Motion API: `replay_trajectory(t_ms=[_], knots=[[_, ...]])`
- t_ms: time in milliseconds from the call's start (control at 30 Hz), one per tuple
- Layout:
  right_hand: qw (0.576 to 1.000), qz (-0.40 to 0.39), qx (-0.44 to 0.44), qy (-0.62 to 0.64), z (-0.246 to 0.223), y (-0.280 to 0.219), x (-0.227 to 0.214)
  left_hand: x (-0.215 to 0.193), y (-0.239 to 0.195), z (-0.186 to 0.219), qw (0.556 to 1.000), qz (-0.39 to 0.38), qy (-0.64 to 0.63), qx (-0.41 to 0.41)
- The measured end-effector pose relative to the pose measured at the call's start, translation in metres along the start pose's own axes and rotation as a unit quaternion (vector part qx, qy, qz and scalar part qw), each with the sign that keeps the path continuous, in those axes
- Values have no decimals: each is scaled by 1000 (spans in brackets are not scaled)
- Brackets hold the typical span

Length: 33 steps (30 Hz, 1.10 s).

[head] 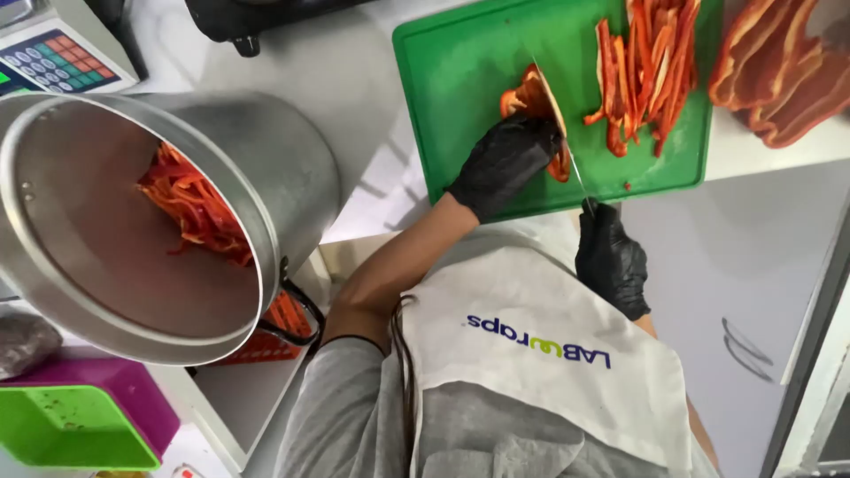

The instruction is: Slicing red bell peppers on a cutting board using a kitchen knife.

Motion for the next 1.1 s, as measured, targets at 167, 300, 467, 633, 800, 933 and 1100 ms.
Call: replay_trajectory(t_ms=[167, 300, 467, 633, 800, 933, 1100], knots=[[989, -81, 79, -99, 45, -17, 33, -16, -10, 11, 995, 93, -36, 21], [988, -73, 45, -129, 50, 5, 42, -16, 0, 21, 995, 60, 68, 35], [982, -4, -120, -146, 16, 69, 52, -17, 9, 24, 995, 46, 83, 24], [997, -67, -35, -20, 45, 24, 42, -12, 3, 17, 993, 24, 115, 8], [993, -76, 61, -72, 61, 52, 68, -13, -4, 15, 999, 23, 47, -12], [998, 43, -50, -8, 58, 53, 42, -11, -1, 10, 997, 28, 68, -32], [998, -38, 48, -13, 47, 35, 4, -6, 3, 15, 993, 3, 110, -35]])
Point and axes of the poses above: each hand's wrist, its own y-axis towards the middle knuckle, its own x-axis out of the palm, z = x × y, the point moved 10 cm from there along y, towards the middle knuckle, and after that the axes turned 1 degree about -x, right-handed, at the moved point
